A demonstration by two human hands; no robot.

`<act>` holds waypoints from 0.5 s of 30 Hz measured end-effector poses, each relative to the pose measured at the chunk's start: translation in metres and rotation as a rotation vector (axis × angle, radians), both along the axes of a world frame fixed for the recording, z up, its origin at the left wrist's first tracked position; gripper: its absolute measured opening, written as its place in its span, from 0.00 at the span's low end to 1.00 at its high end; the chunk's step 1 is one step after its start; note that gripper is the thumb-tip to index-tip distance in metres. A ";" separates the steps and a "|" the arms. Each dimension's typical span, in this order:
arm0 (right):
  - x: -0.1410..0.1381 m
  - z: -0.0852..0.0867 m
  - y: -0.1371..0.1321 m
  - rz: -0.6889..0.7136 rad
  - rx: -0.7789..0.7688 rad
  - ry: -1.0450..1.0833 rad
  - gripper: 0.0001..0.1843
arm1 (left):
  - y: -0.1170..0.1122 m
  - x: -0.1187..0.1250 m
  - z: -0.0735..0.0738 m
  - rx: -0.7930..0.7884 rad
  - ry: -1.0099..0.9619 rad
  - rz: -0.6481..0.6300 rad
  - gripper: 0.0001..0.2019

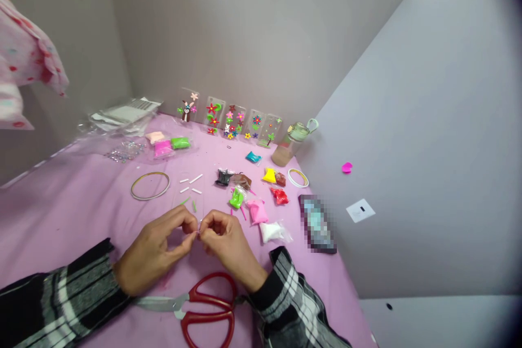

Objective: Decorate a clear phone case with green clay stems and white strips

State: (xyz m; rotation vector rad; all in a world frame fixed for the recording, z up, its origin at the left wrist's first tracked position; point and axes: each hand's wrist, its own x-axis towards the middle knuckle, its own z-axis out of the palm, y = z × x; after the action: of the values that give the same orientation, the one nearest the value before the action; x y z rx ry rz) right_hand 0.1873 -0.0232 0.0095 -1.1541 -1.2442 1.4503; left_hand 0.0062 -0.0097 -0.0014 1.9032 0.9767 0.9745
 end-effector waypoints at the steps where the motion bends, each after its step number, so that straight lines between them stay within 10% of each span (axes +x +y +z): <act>1: 0.001 -0.001 0.002 -0.003 -0.024 0.024 0.01 | 0.000 0.000 0.002 -0.058 -0.038 0.022 0.05; 15: 0.009 0.003 0.002 0.090 -0.130 0.329 0.15 | 0.012 -0.005 0.009 -0.382 -0.217 0.066 0.14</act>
State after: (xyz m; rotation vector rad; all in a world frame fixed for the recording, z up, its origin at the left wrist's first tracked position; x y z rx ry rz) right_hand 0.1964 -0.0207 0.0122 -0.9051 -0.9950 1.7294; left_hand 0.0014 0.0020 0.0081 1.4277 1.0177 0.9334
